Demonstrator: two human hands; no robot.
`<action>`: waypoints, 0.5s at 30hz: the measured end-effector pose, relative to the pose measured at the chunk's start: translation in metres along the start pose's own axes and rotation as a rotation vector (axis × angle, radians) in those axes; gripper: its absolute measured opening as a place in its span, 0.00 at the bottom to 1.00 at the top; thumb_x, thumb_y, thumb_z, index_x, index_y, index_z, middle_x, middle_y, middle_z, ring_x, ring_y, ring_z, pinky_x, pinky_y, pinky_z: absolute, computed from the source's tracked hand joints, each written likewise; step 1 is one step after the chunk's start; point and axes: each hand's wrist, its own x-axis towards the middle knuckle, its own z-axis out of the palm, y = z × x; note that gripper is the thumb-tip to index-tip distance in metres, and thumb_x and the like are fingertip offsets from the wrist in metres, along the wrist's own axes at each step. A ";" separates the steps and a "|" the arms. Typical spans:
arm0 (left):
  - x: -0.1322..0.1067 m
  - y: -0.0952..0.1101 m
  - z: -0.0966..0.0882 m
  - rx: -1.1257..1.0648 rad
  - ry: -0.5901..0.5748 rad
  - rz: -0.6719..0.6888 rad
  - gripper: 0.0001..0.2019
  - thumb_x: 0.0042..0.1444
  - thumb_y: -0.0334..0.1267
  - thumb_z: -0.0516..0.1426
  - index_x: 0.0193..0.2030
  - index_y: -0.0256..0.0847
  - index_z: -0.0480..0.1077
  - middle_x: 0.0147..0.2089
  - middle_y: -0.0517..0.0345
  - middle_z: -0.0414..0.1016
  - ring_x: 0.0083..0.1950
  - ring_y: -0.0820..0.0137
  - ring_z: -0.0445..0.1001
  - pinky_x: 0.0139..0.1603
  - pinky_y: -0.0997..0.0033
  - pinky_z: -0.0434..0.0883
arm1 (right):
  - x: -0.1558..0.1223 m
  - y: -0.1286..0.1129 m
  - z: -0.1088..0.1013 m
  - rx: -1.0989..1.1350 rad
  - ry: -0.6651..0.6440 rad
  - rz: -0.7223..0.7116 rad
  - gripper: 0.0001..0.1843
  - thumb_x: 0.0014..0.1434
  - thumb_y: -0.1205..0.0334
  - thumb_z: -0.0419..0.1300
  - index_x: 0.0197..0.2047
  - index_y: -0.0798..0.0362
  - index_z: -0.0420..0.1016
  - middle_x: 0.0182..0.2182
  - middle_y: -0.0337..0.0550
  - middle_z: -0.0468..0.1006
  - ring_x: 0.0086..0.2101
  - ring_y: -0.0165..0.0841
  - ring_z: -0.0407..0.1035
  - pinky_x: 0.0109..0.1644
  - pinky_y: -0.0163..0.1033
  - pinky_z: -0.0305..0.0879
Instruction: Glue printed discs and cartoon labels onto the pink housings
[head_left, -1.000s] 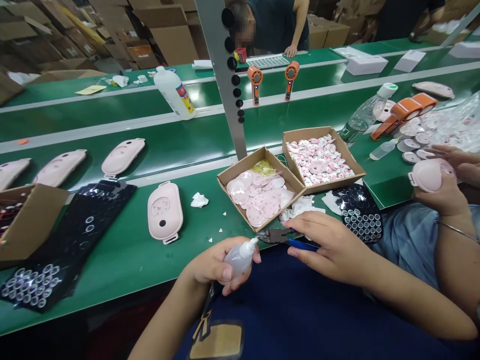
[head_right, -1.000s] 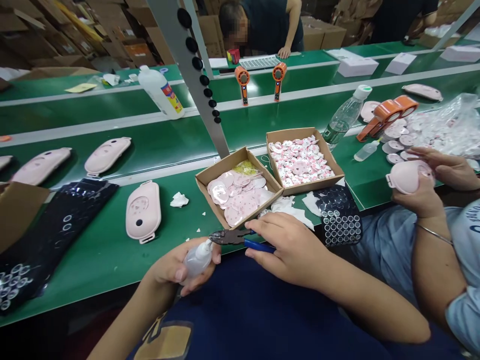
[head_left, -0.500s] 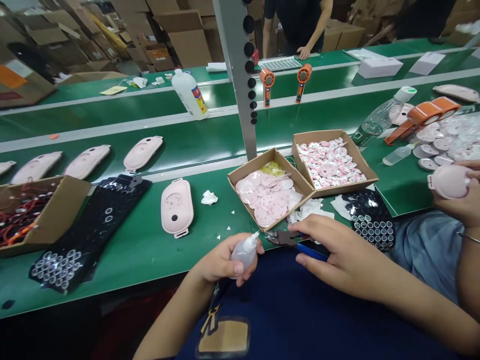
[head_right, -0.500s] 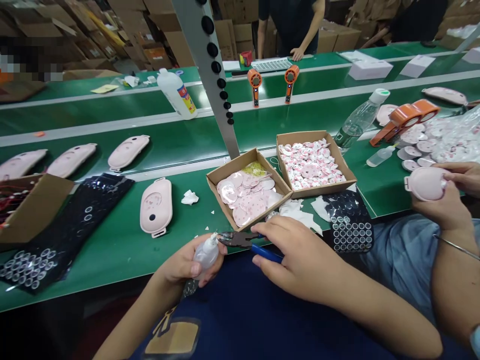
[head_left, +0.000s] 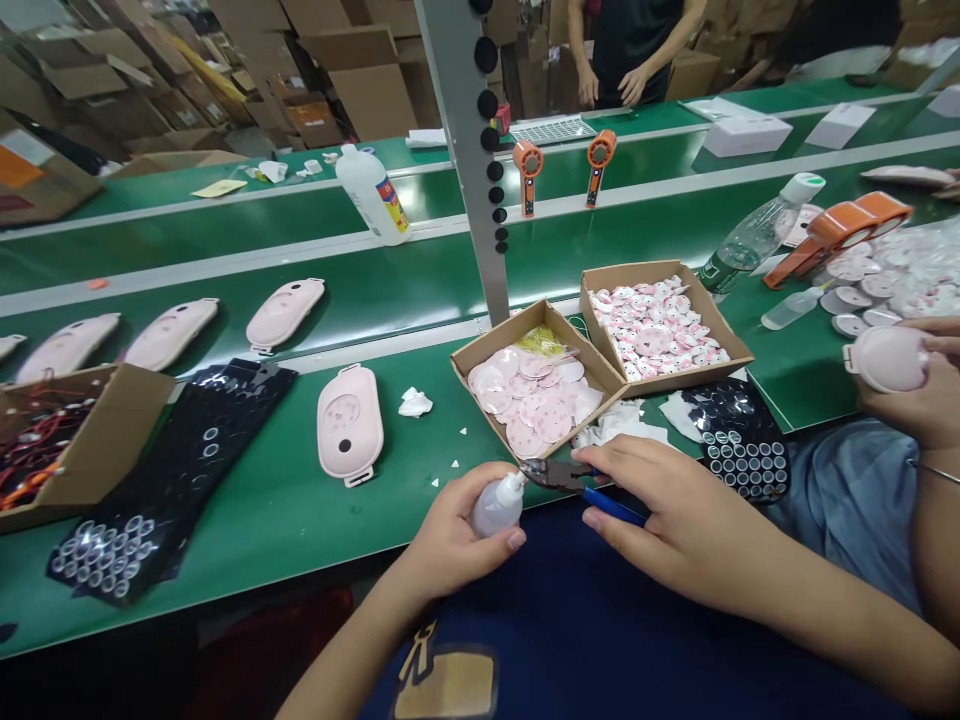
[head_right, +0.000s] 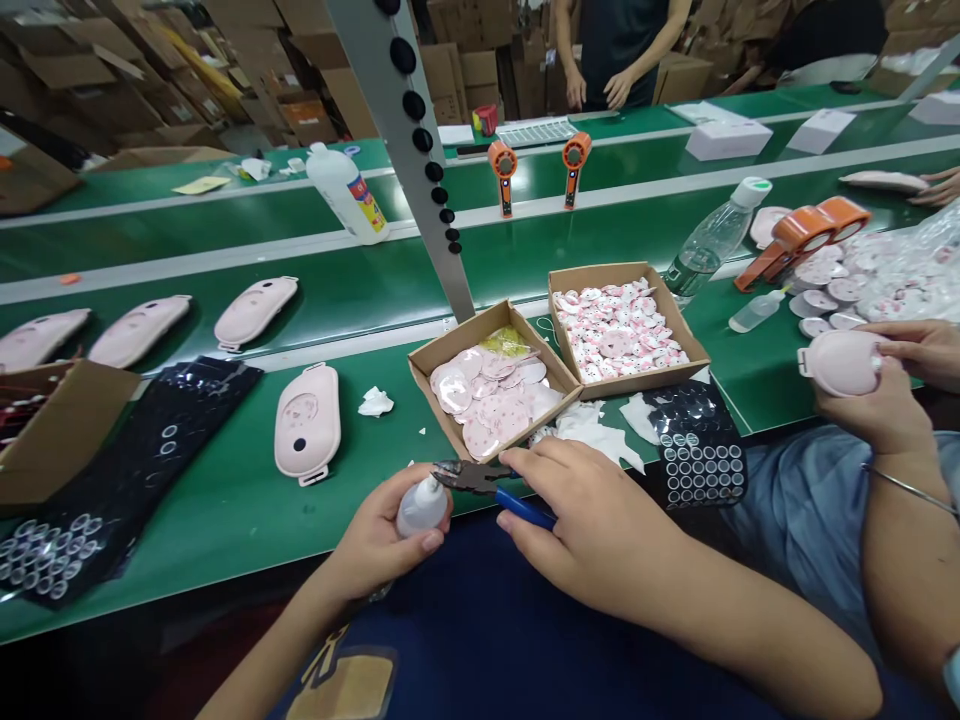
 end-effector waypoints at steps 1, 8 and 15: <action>0.000 0.002 0.000 0.098 0.039 0.019 0.18 0.52 0.42 0.65 0.48 0.38 0.72 0.33 0.56 0.74 0.33 0.66 0.72 0.36 0.68 0.69 | 0.000 0.000 0.001 -0.010 0.007 -0.003 0.21 0.65 0.59 0.57 0.59 0.57 0.71 0.49 0.54 0.79 0.49 0.44 0.74 0.53 0.53 0.73; 0.000 0.007 -0.001 0.433 0.207 0.114 0.16 0.54 0.44 0.65 0.47 0.42 0.73 0.33 0.55 0.78 0.31 0.63 0.75 0.36 0.65 0.71 | 0.003 0.001 0.000 -0.024 0.044 -0.041 0.19 0.66 0.60 0.55 0.57 0.57 0.72 0.45 0.55 0.81 0.44 0.43 0.76 0.49 0.52 0.76; 0.000 0.012 -0.008 0.465 0.206 0.147 0.16 0.53 0.43 0.65 0.47 0.42 0.74 0.42 0.50 0.81 0.37 0.60 0.77 0.38 0.65 0.71 | 0.005 0.004 -0.003 -0.011 0.126 -0.116 0.16 0.65 0.62 0.56 0.54 0.57 0.73 0.43 0.53 0.82 0.42 0.40 0.77 0.47 0.47 0.77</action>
